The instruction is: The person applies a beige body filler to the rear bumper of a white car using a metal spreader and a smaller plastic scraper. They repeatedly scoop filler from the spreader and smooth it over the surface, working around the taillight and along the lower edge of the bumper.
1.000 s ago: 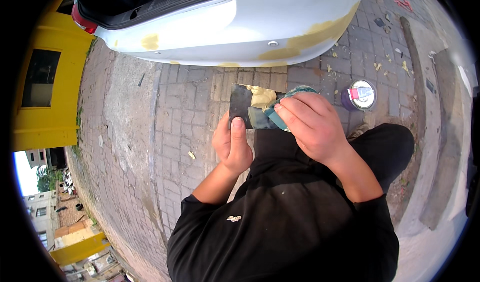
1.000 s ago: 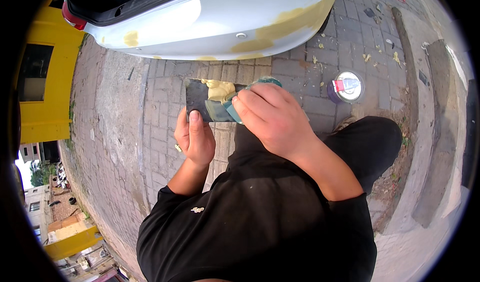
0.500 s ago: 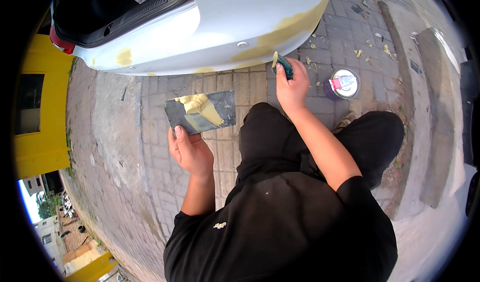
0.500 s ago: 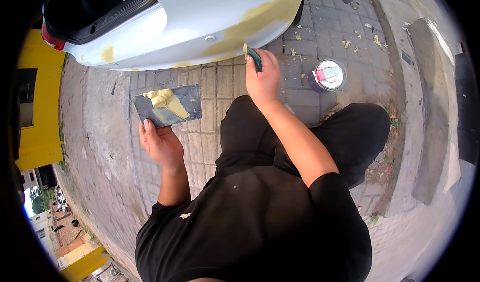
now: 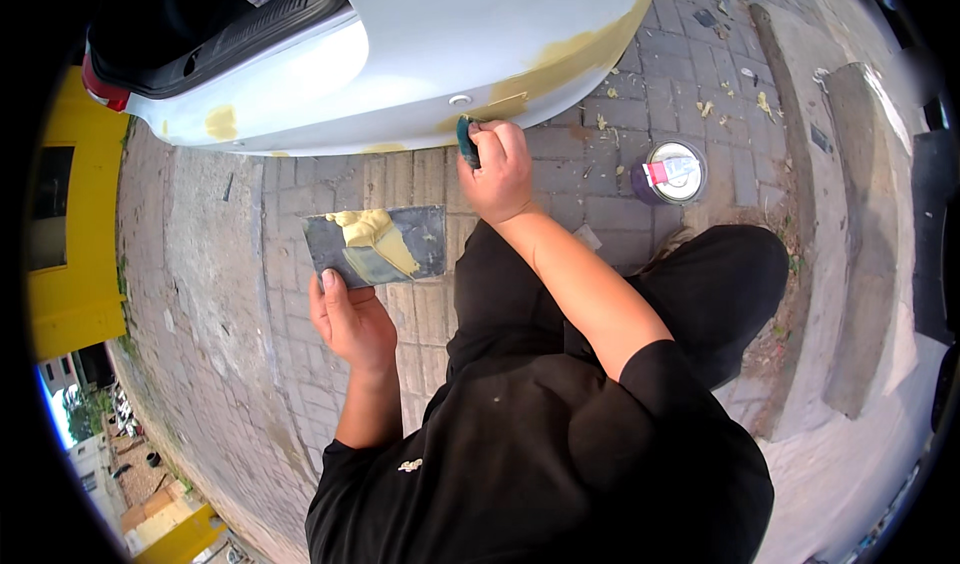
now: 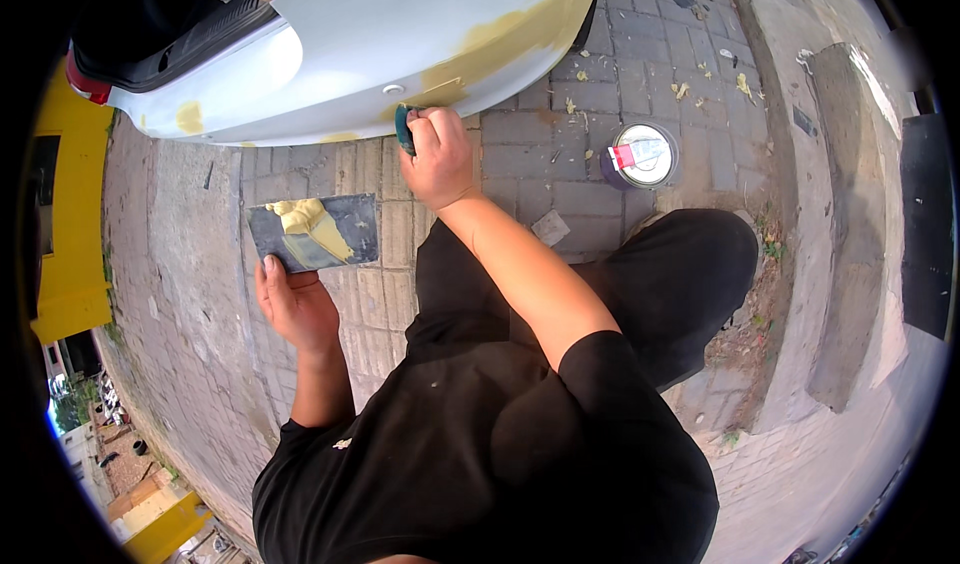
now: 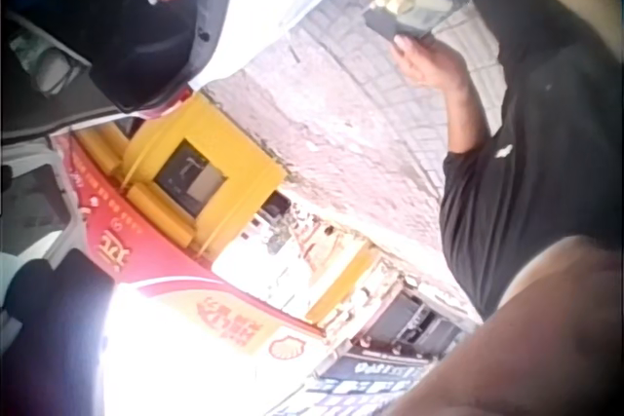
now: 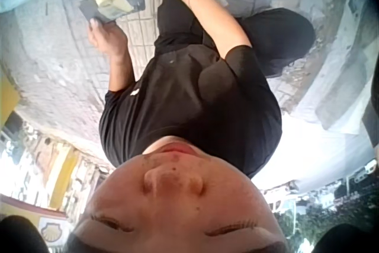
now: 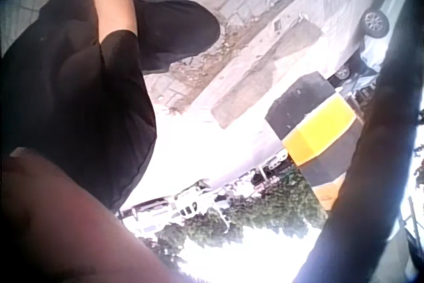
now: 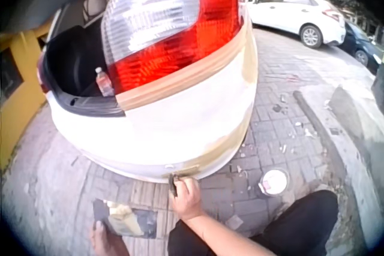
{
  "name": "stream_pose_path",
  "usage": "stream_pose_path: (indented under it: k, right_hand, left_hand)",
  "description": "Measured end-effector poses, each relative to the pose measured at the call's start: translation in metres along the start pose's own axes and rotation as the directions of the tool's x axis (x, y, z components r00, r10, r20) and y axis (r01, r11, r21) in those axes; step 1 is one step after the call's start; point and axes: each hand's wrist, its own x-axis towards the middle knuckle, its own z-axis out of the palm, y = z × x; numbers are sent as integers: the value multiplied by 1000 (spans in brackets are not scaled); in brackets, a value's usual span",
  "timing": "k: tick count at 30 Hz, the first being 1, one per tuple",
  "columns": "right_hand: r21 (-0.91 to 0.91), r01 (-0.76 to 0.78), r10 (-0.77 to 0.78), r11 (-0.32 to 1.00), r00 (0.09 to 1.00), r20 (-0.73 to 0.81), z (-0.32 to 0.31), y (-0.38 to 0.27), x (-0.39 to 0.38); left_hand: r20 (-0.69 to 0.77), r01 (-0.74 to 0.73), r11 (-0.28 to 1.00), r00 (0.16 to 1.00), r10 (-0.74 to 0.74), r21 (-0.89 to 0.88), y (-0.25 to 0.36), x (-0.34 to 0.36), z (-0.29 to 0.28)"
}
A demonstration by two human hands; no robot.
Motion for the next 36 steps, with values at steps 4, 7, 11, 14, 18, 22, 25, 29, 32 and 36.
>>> stream_pose_path:
  k: [4, 7, 11, 14, 18, 22, 25, 29, 32, 36]
  right_hand:
    - [113, 20, -29, 993, 996, 82, -5, 7, 1]
    - [37, 83, -81, 996, 995, -57, -36, 21, 4]
    - [-98, -17, -1, 995, 983, -182, -54, 28, 18]
    - [-59, -30, 21, 998, 988, -154, -46, 24, 26]
    - [-86, 33, -46, 996, 985, -164, -21, 23, 20]
    - [0, 48, -48, 999, 998, 50, -9, 5, 9]
    - [73, 21, -31, 997, 989, 143, -4, 4, 4]
    - [59, 54, -63, 997, 983, 174, -31, 28, -4]
    - [-70, -24, 20, 997, 999, -48, -47, 43, -6]
    - [-104, -158, 138, 982, 975, -172, -36, 46, 0]
  left_hand:
    - [-44, -16, 1000, 999, 15, -12, 1, 1, 5]
    - [-33, -3, 1000, 999, 2, -18, 1, 1, 6]
    - [-21, 32, 999, 999, -32, -21, -4, -1, 13]
    - [16, 31, 999, 999, -31, -38, -6, -3, 9]
    - [-31, 21, 999, 999, -21, -28, -3, -3, 9]
    - [-39, 28, 999, 999, -29, -16, -2, -4, -2]
    - [-63, 38, 999, 997, -40, -25, 1, -4, 4]
    - [-43, 24, 999, 999, -25, -30, -1, -4, -4]
    - [-44, 58, 998, 997, -59, -31, -1, -2, 3]
    - [-15, 81, 996, 997, -82, -44, -1, 0, 5]
